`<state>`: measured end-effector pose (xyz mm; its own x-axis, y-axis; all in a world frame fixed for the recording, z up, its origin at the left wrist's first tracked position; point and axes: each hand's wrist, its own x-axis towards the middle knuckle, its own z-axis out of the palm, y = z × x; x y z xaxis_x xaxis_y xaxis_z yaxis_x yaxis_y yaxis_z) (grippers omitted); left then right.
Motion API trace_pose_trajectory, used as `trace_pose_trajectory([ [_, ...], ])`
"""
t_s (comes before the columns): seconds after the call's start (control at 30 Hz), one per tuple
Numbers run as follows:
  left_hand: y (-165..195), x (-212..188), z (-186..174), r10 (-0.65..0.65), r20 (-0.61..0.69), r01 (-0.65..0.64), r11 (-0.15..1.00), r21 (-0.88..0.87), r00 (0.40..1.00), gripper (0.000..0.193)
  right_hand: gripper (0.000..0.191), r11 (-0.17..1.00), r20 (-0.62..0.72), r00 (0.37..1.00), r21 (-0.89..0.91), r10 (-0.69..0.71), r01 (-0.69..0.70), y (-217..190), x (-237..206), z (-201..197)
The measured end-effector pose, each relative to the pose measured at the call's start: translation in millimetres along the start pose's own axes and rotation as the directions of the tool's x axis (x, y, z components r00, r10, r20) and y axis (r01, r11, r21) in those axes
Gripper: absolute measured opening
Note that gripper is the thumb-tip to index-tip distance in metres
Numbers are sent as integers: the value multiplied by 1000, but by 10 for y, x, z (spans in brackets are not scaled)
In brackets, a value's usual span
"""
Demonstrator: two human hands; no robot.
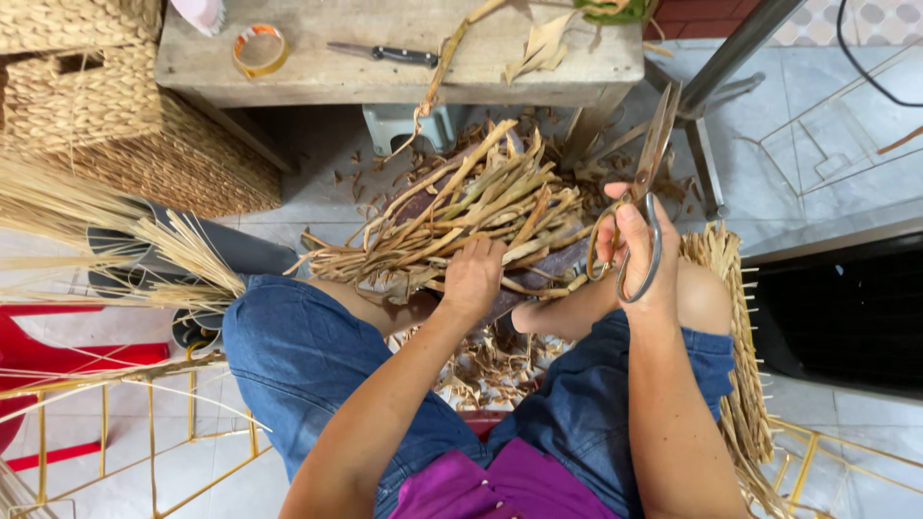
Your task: The person sits on the floor holding bundles of dried plant stalks and cuts them with scissors, trimming ends and separating pieces, placing cut stalks on the lap and trimmed pieces aside while sorting through the bundle.
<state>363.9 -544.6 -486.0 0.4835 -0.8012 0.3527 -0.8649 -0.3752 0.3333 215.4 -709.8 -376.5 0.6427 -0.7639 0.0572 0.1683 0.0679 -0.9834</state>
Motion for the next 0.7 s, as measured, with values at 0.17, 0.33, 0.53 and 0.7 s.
trace_pose_trajectory([
  [0.17, -89, 19, -247, -183, 54, 190, 917, -351, 982, 26, 39, 1000, -15, 1000, -16, 19, -19, 18, -13, 2],
  [0.33, -104, 143, -969, -283, 248, 376, 725, -577, 926, 38, 40, 999, 0, 1000, -36, 10, -10, 26, -46, 38],
  [0.53, -168, 247, -1452, -218, 117, 226, 588, -776, 969, 36, 41, 999, 136, 989, -8, -50, 52, 99, -70, 134],
  [0.7, -178, 296, -1425, -236, 139, 243, 505, -828, 962, 40, 51, 998, 302, 953, -64, 3, 18, 51, -131, 125],
])
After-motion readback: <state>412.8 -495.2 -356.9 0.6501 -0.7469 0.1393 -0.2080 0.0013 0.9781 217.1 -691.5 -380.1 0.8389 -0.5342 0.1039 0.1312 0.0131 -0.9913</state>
